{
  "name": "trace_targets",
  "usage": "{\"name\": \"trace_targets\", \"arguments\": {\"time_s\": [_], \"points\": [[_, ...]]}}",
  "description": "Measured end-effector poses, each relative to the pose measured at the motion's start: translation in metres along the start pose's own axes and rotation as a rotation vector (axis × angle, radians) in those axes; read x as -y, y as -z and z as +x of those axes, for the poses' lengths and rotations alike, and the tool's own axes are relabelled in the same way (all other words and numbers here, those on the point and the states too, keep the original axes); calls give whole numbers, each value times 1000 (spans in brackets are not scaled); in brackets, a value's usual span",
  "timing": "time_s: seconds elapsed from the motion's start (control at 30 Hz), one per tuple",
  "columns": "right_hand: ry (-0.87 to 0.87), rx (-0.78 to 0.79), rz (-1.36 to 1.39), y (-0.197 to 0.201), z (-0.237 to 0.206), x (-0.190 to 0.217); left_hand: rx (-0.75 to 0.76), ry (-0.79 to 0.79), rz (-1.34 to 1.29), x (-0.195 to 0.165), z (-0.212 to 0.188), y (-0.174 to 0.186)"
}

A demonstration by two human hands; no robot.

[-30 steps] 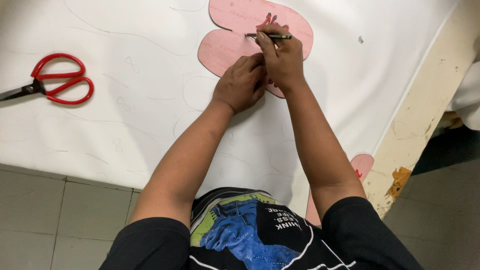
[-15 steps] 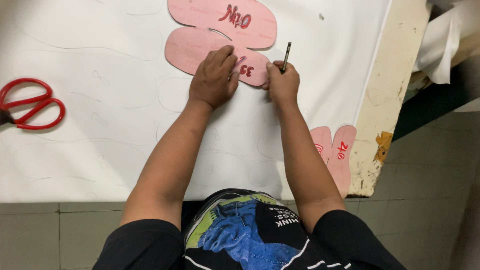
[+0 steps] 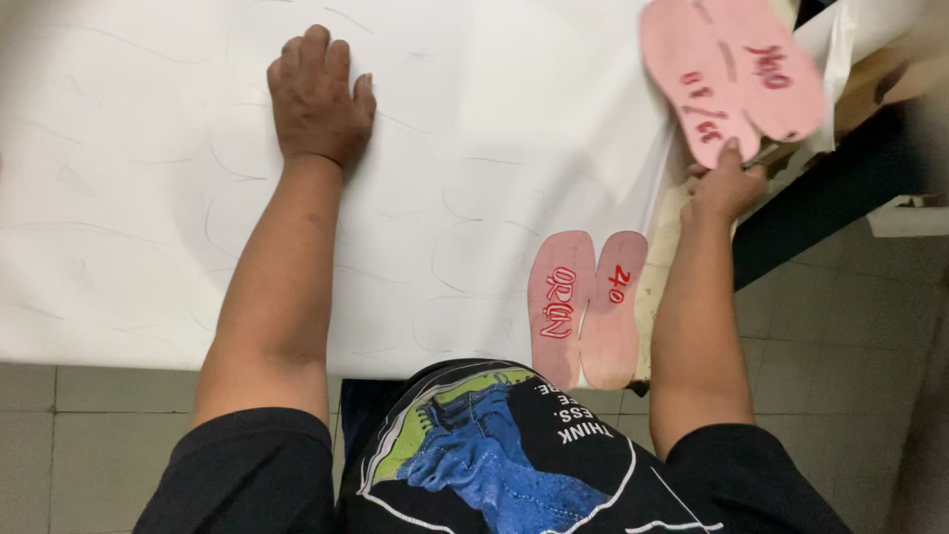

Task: The person places a pink shoe-shaped template on a large white sheet, traces its outline with a pencil, and then cuts along the traced line using red-handled scissors. The person repeats the tracing and cutting process for multiple shapes.

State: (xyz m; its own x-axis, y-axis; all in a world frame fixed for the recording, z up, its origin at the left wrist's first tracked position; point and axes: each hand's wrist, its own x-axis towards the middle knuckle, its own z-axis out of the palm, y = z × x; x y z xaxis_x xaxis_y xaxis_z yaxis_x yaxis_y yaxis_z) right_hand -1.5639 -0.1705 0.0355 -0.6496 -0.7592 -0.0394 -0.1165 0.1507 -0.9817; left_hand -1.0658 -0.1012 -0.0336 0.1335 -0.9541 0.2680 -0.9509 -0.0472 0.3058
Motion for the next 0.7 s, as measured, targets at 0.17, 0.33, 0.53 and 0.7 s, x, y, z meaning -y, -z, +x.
{"name": "trace_targets", "arguments": {"time_s": [0.17,0.33,0.53,0.7], "points": [[-30,275,244,50,4,-8,-10,69,26,-14,-5,-17],[-150,494,-36,1,-30,-12,81,106,42,-38,8,-14],[-30,533,-216,-26,-44,-3,254,158,-328,-113,-5,10],[-42,569,-203,-25,-42,-6,209,191,-361,-125,-3,23]]}}
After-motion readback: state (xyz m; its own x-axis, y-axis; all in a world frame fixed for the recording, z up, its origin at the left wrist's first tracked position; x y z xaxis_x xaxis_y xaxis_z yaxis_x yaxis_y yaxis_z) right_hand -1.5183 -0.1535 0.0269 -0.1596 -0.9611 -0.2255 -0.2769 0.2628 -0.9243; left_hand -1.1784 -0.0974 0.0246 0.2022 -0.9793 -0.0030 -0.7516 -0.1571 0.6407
